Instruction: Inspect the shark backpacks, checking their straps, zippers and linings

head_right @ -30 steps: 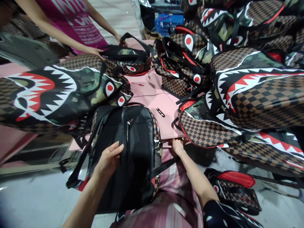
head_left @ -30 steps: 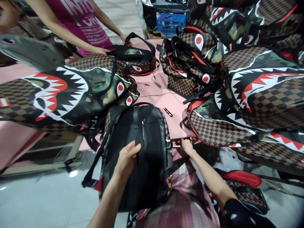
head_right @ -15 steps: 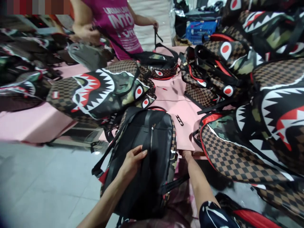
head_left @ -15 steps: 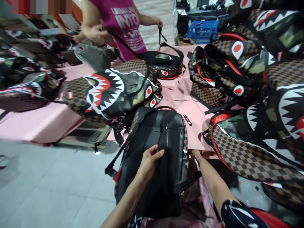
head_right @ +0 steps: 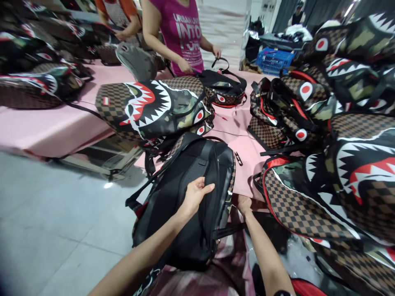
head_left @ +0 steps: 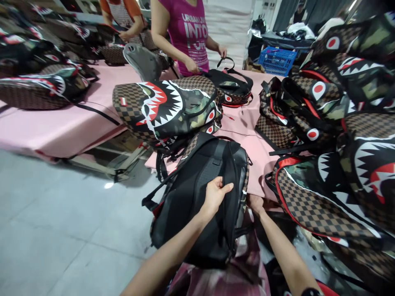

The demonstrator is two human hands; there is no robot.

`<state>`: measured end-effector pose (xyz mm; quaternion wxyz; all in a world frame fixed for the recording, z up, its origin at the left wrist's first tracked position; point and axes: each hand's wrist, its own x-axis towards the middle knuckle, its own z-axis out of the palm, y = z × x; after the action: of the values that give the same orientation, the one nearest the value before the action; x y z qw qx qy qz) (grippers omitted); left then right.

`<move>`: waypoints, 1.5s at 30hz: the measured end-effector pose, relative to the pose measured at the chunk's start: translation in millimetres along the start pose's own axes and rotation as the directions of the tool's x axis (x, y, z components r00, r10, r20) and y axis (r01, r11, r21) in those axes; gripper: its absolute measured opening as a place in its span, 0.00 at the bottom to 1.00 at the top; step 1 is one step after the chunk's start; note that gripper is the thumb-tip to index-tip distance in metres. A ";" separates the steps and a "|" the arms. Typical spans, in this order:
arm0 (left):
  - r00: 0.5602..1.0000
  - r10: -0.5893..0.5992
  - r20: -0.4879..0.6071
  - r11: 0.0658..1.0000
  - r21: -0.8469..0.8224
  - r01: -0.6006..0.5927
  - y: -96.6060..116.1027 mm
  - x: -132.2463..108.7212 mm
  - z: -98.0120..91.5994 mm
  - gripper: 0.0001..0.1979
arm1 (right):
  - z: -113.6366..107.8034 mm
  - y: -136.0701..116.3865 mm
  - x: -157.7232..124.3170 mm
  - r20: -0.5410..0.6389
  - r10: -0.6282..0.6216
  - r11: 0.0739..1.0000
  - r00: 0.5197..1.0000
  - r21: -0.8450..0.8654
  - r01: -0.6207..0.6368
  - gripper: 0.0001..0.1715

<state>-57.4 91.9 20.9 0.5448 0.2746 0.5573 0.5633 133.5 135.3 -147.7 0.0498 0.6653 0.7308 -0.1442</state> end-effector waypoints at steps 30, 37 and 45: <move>0.943 -0.125 0.308 0.971 -0.159 0.180 -11.7 -25.5 10.3 0.08 | -144.3 -64.3 -141.8 -0.431 0.158 0.579 0.888 0.769 0.270 0.21; 0.703 -0.308 0.641 0.731 -0.313 0.607 -22.9 -26.8 -2.1 0.06 | -164.2 -95.6 -107.3 -0.488 0.155 0.616 0.859 0.727 0.302 0.16; 0.821 -0.315 0.477 0.762 -0.388 0.518 -44.7 -23.8 13.0 0.11 | -172.3 -112.5 -92.5 -0.521 -0.034 0.953 0.853 0.240 0.185 0.16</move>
<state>-25.6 64.7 -10.5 0.8082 0.0942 0.3211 0.4846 53.2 86.1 57.2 -0.2491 0.6367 0.7266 -0.0678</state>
